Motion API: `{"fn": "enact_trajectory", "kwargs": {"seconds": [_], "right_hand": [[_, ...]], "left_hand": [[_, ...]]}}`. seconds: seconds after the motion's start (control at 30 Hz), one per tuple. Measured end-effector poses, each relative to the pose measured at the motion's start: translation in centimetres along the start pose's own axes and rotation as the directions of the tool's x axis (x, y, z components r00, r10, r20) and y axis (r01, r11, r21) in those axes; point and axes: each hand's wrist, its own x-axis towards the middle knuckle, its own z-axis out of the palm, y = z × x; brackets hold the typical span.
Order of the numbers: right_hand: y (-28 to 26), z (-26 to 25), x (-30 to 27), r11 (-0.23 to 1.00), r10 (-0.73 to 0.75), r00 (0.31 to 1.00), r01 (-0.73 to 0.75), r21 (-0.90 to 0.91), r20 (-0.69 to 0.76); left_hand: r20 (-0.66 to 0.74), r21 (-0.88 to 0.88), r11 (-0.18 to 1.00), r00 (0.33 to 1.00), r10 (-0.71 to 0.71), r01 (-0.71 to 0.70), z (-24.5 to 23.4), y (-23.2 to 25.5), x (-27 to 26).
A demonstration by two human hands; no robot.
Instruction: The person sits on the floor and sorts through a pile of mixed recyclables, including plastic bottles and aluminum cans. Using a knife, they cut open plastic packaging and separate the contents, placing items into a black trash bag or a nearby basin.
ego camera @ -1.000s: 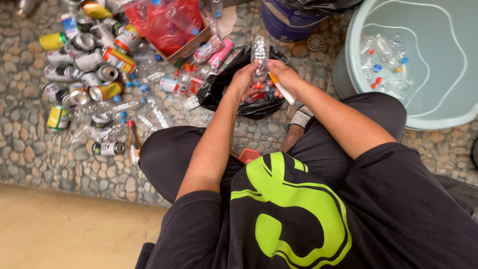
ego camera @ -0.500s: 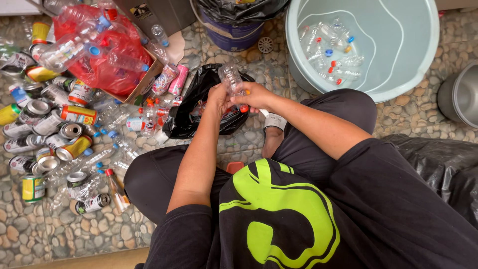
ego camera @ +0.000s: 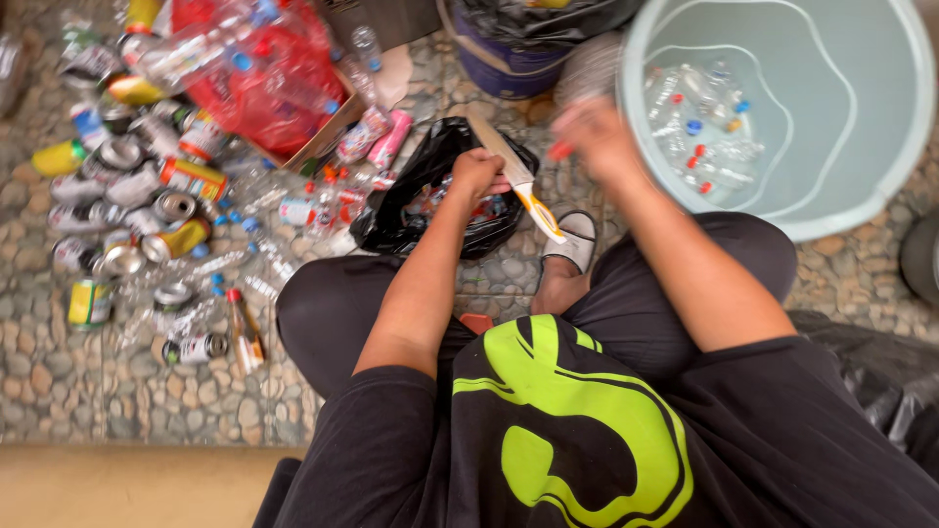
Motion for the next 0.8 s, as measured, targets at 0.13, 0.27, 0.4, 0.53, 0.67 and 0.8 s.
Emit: {"fn": "enact_trajectory", "kwargs": {"seconds": [0.13,0.27,0.4,0.53,0.67,0.8], "right_hand": [[-2.8,-8.5,1.9,0.839,0.465,0.786,-0.243,0.487,-0.408],[-0.3,-6.1,3.0,0.850,0.503,0.742,-0.333,0.408,-0.444],[3.2,3.2,1.9,0.876,0.196,0.947,-0.053,-0.480,0.254],[0.9,8.4,1.6,0.889,0.203,0.969,-0.120,-0.442,0.144],[-1.6,10.1,3.6,0.927,0.329,0.934,-0.291,-0.236,0.139],[-3.0,11.9,4.6,0.929,0.369,0.905,-0.366,-0.054,0.213]], "left_hand": [[-0.056,0.028,0.999,0.998,0.037,-0.035,-0.3,-0.6,0.5],[0.011,-0.055,0.997,0.998,0.057,-0.057,0.2,1.5,-0.7],[0.099,-0.181,0.977,0.986,0.132,-0.113,0.6,4.9,-2.4],[0.141,-0.227,0.969,0.982,0.128,-0.094,-1.1,7.2,-2.2],[-0.031,0.064,0.969,0.970,0.241,-0.239,-7.0,9.8,1.8],[-0.420,0.708,0.696,0.719,0.554,-0.123,-17.1,10.3,2.9]]}}
